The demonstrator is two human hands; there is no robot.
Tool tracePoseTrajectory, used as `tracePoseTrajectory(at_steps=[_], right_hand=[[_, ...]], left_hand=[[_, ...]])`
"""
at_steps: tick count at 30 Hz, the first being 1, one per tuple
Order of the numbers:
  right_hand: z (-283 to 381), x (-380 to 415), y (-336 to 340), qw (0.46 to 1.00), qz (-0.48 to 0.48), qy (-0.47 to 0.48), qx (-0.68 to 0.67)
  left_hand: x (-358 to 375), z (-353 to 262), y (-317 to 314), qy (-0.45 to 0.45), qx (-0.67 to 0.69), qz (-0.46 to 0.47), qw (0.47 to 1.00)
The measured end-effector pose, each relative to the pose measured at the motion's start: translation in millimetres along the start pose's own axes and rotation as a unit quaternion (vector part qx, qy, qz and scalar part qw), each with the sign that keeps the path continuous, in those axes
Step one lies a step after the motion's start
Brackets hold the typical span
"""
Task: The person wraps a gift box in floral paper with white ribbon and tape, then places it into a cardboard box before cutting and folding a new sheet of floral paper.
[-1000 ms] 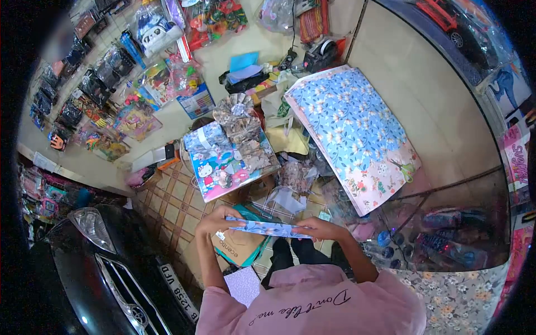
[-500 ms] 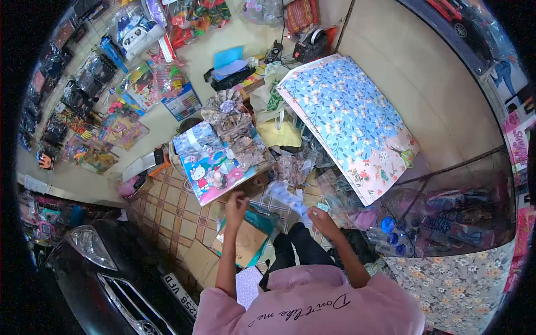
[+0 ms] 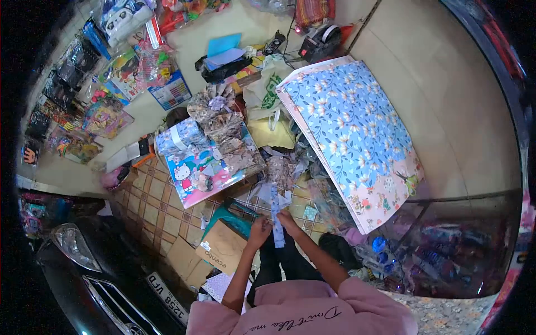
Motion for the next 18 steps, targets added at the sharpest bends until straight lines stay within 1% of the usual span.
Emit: tracePoseTrajectory(at_steps=[2,4,5,6,7,8,9,10,12,14,15,18], right_hand=[[2,-34,8,0.995,-0.035,0.05,0.08],[-47,-100,47,0.995,-0.089,0.029,0.019],[-40,-126,52,0.995,-0.045,0.078,0.036],[-26,-133,43,0.999,-0.032,0.039,-0.017],[-17,-152,61,0.97,-0.169,0.146,0.097],[-23,-190,77,0.969,-0.124,0.163,0.142],[-20,-218,88,0.963,-0.079,0.179,0.185],[1,-218,87,0.947,-0.125,0.185,0.231],[60,-184,74,0.902,-0.217,0.195,0.319],[93,-155,68,0.883,-0.249,0.183,0.352],[94,-151,73,0.873,-0.265,0.179,0.369],[87,-121,74,0.893,-0.257,0.235,0.285]], left_hand=[[-2,2,-3,0.01,-0.023,0.009,1.0],[-13,-7,6,0.036,-0.06,0.032,0.997],[-20,5,-1,0.072,-0.039,0.082,0.993],[-25,8,2,0.058,-0.034,0.06,0.996],[-29,8,6,0.043,-0.03,0.039,0.998],[-33,7,10,0.027,-0.025,0.019,0.999],[-36,10,10,0.034,-0.026,0.028,0.999],[-40,12,11,0.041,-0.028,0.038,0.998],[-46,18,10,0.053,-0.015,0.05,0.997],[-49,26,6,0.064,0.013,0.056,0.996],[-50,20,8,0.058,0.002,0.055,0.997],[-50,3,12,0.036,-0.021,0.05,0.998]])
Point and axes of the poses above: each hand's wrist, its own x-axis away from the middle knuckle, its own y-axis out of the back of the hand, z = x × y, the point moved 10 cm from there along -x, towards the middle knuckle, and after that the axes turned 7 degrees about -x, right-handed, at the moved point
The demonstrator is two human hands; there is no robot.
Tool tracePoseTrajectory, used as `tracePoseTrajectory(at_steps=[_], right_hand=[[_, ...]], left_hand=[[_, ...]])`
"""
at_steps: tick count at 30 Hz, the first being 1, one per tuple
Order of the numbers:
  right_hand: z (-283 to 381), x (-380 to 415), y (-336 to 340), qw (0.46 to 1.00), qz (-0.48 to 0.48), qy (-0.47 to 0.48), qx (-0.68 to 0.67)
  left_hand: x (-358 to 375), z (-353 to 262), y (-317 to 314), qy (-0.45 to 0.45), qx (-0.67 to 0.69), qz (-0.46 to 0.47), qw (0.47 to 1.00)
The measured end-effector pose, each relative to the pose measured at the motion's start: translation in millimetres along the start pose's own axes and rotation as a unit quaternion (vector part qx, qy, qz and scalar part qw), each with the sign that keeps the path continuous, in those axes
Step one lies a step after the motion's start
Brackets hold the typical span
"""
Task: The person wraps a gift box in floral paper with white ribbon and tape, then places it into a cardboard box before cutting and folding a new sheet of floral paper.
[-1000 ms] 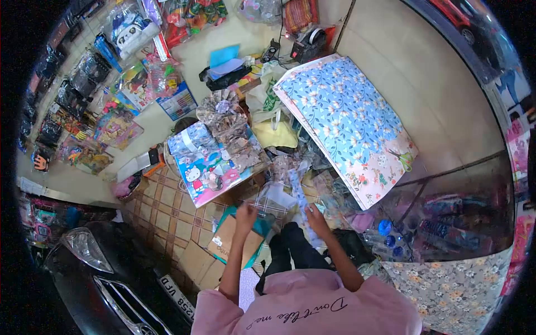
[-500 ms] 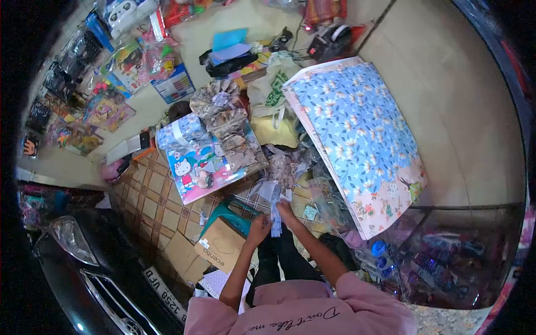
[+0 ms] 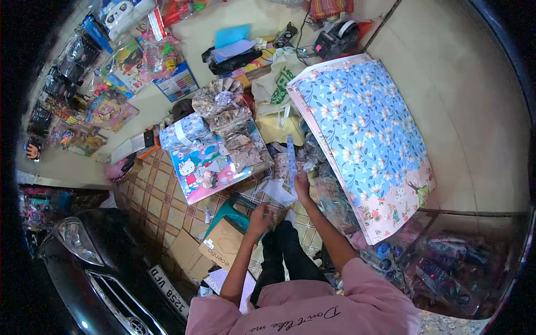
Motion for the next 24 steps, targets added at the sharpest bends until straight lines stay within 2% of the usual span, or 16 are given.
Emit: tracePoseTrajectory(at_steps=[4,5,7,10,12,14,16,19,22,23,24], right_hand=[[-27,37,-28,0.98,0.162,-0.022,0.117],[-29,52,-29,0.985,0.163,-0.049,0.006],[12,86,-14,0.958,0.16,-0.096,-0.215],[149,117,33,0.934,0.27,-0.031,-0.231],[252,125,95,0.951,0.225,0.182,-0.11],[311,125,160,0.956,0.123,0.265,0.007],[320,111,209,0.956,0.014,0.279,0.088],[312,92,241,0.932,-0.01,0.246,0.267],[280,73,251,0.915,0.034,0.239,0.323],[279,72,258,0.909,0.001,0.249,0.333],[280,67,264,0.923,0.011,0.236,0.303]], left_hand=[[5,-16,-6,-0.015,-0.005,0.021,1.0],[7,-20,-8,-0.015,-0.006,0.032,0.999],[14,-33,-10,-0.046,0.019,0.018,0.999],[23,-55,-13,-0.051,0.064,0.042,0.996],[30,-73,-12,-0.037,0.082,0.071,0.993],[38,-88,-15,-0.019,0.084,0.099,0.991],[45,-99,-19,-0.041,0.097,0.098,0.99],[49,-126,-23,-0.073,0.088,0.107,0.988],[48,-150,-30,-0.086,0.097,0.145,0.981],[48,-162,-30,-0.097,0.103,0.146,0.979],[47,-175,-29,-0.106,0.109,0.148,0.977]])
Point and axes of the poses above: each hand's wrist, its own x-axis away from the middle knuckle, its own y-axis out of the back of the hand, z = x × y, the point moved 10 cm from there along -x, towards the middle knuckle, and after that the axes turned 7 degrees about -x, right-handed, at the moved point
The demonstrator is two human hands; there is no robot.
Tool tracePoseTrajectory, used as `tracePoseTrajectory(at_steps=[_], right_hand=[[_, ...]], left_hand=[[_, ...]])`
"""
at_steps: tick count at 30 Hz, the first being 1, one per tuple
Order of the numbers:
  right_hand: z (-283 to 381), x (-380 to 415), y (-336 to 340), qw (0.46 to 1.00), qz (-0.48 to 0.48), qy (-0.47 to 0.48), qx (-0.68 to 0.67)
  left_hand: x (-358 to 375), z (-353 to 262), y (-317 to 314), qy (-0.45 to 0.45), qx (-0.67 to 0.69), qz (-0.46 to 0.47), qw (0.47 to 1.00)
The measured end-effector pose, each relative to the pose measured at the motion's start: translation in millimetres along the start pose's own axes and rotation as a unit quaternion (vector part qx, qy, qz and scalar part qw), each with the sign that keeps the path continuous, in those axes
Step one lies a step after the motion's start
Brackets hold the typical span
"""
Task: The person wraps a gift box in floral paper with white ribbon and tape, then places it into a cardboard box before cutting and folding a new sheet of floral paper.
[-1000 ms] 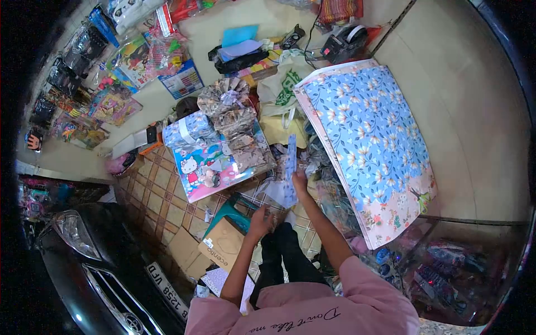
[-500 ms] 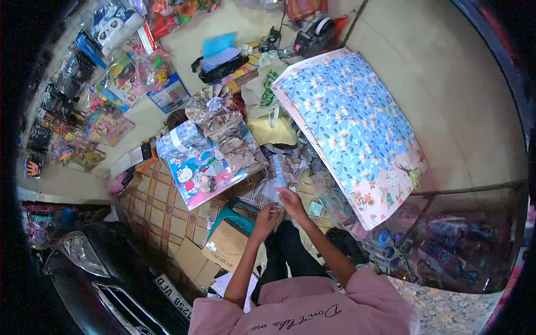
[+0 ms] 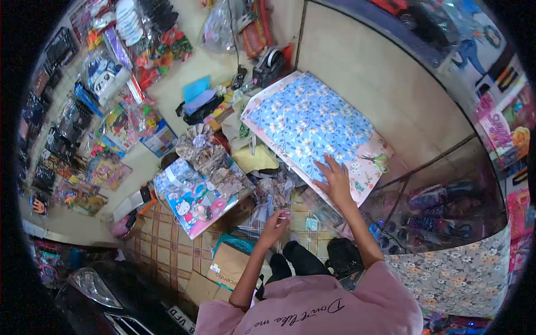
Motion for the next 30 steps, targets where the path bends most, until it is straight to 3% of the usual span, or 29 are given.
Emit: tracePoseTrajectory(at_steps=[4,6,8,11,15,18,19,22,23,27,30], right_hand=[[-20,-5,24,0.994,-0.016,-0.016,-0.108],[-34,-11,24,0.983,-0.021,-0.026,-0.18],[-43,-10,18,0.989,0.028,-0.024,-0.147],[-28,-1,20,0.994,0.099,-0.018,-0.053],[-33,1,15,0.996,0.053,-0.005,-0.076],[-36,-3,21,0.994,0.014,0.059,-0.093],[-35,-4,39,0.977,-0.029,0.039,-0.208],[-36,-11,71,0.978,-0.031,-0.016,-0.206],[-29,-11,89,0.972,-0.087,0.015,-0.219],[-40,-16,90,0.96,-0.084,0.013,-0.265],[-54,-13,77,0.951,-0.055,0.011,-0.303]], left_hand=[[-26,-50,-4,-0.105,-0.008,-0.012,0.994],[-42,-58,-8,-0.108,0.009,-0.017,0.994],[-59,-70,-14,-0.127,0.013,-0.015,0.992],[-78,-73,-27,-0.094,0.039,-0.033,0.994],[-88,-64,-37,-0.049,0.072,-0.036,0.996],[-81,-51,-37,0.048,0.233,-0.105,0.965],[-82,-52,-36,0.029,0.258,-0.107,0.96],[-84,-62,-37,-0.001,0.317,-0.101,0.943],[-85,-70,-38,0.004,0.327,-0.095,0.94],[-101,-77,-39,0.009,0.276,-0.066,0.959],[-95,-110,-32,-0.008,0.284,-0.098,0.954]])
Point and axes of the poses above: each hand's wrist, its own x-axis away from the middle knuckle, its own y-axis out of the back of the hand, z = x × y, the point moved 10 cm from there along -x, towards the middle knuckle, and after that the axes turned 7 degrees about -x, right-handed, at the moved point
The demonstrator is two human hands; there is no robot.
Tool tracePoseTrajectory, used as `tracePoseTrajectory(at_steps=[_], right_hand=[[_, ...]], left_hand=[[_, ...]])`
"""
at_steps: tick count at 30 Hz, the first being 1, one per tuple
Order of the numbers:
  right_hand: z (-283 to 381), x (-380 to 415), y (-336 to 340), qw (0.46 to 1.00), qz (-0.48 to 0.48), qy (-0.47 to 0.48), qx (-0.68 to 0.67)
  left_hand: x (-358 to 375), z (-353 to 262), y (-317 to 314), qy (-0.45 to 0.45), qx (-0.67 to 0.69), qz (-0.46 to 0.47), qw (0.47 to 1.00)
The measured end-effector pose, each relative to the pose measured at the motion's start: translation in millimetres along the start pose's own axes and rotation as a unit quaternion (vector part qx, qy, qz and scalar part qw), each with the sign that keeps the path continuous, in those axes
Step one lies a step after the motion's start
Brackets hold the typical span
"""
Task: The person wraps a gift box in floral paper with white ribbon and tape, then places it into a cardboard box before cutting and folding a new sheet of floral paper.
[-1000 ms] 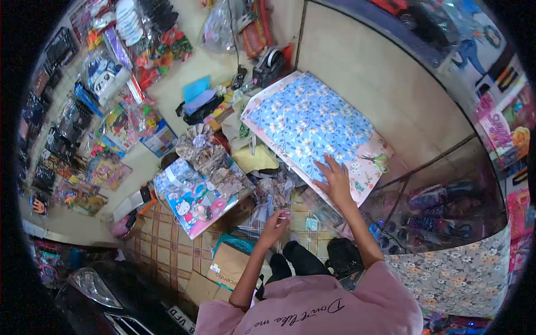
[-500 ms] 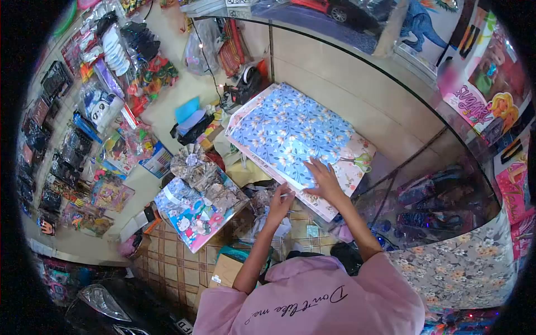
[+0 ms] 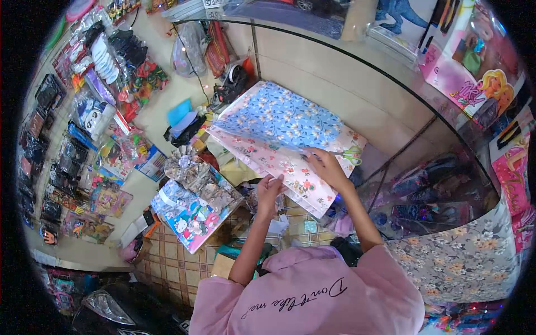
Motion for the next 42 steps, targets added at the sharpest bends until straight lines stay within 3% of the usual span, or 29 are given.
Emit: tracePoseTrajectory(at_steps=[4,5,7,10,11,14,15,19,24,27,30,31,32,34,37,40,42], right_hand=[[-7,9,3,0.997,0.055,-0.038,0.027],[-3,11,8,0.998,0.049,-0.027,0.014],[3,16,20,0.999,0.034,-0.003,-0.012],[-4,25,56,0.988,-0.04,0.09,0.116],[-17,32,71,0.977,-0.099,0.043,0.183],[-67,44,82,0.969,-0.084,-0.056,0.226],[-65,46,85,0.976,-0.105,-0.041,0.185],[-63,64,106,0.96,-0.147,-0.063,0.232],[-62,102,128,0.892,-0.246,-0.162,0.343],[-62,115,132,0.865,-0.28,-0.144,0.392],[-12,97,112,0.934,-0.267,-0.043,0.236],[9,87,95,0.963,-0.212,-0.024,0.164],[25,81,74,0.984,-0.156,-0.005,0.09],[27,72,16,0.993,-0.039,0.058,0.096],[55,80,-26,0.981,0.051,0.098,0.159],[49,81,-36,0.977,0.076,0.083,0.18],[34,80,-35,0.985,0.064,0.077,0.139]], left_hand=[[-13,-15,-5,-0.024,-0.018,-0.013,0.999],[-16,-23,-11,-0.055,-0.005,0.016,0.998],[-23,-27,-16,-0.031,0.014,0.017,0.999],[-31,-32,-25,-0.03,0.053,-0.002,0.998],[-32,-34,-25,-0.028,0.061,-0.005,0.998],[-38,-29,-23,-0.017,0.075,0.009,0.997],[-41,-26,-23,-0.014,0.074,0.017,0.997],[-40,-15,-20,-0.01,0.069,0.004,0.998],[-33,8,-4,-0.024,0.043,0.005,0.999],[-21,16,7,-0.052,-0.061,-0.018,0.997],[-10,26,26,-0.09,-0.155,-0.115,0.977],[-7,33,36,-0.1,-0.179,-0.158,0.966],[-10,44,36,-0.091,-0.171,-0.125,0.973],[-13,58,36,-0.072,-0.153,-0.058,0.984],[-7,45,41,-0.113,-0.174,-0.116,0.971],[-11,33,45,-0.167,-0.221,-0.165,0.947],[-12,34,46,-0.139,-0.208,-0.174,0.952]])
Point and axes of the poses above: each hand's wrist, its own x-axis away from the middle knuckle, its own y-axis out of the back of the hand, z = x × y, the point moved 10 cm from there along -x, towards the middle knuckle, and after that the axes turned 7 degrees about -x, right-handed, at the moved point
